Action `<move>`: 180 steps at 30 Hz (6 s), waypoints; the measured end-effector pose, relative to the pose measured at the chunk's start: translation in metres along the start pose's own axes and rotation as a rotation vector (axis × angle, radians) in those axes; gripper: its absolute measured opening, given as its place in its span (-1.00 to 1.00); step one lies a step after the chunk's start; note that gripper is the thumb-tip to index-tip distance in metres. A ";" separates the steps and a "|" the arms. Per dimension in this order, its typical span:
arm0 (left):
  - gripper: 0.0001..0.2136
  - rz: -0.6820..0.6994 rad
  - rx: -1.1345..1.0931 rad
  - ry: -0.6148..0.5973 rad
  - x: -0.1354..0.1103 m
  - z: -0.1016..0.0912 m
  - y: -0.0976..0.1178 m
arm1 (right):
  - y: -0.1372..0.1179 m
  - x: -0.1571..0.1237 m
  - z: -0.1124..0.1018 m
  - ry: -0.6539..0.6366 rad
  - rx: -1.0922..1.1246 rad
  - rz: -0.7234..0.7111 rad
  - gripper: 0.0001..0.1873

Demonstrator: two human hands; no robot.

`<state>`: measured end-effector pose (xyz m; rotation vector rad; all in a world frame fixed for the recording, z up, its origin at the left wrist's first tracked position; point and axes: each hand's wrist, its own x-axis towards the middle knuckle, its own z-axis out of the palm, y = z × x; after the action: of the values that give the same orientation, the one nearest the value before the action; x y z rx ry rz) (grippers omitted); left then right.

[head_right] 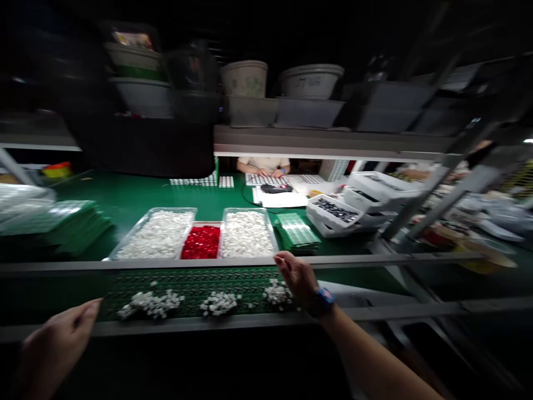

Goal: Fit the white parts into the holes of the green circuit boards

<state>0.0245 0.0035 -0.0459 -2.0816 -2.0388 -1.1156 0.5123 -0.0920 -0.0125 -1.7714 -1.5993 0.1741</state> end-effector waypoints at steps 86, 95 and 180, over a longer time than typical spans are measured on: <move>-0.84 0.149 -0.468 -0.416 0.033 -0.004 0.038 | -0.156 0.020 0.089 -0.616 -0.183 -0.182 -0.76; -0.88 0.464 -0.211 -0.318 0.063 0.016 0.050 | -0.150 0.013 0.093 -0.513 -0.013 -0.195 -0.89; -0.83 0.486 -0.235 -0.329 0.055 0.019 0.064 | -0.198 0.038 0.115 -0.646 -0.325 -0.160 -0.79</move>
<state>0.0835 0.0503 -0.0040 -2.8269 -1.4055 -1.0145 0.2973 -0.0177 0.0344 -1.9313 -2.3280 0.4687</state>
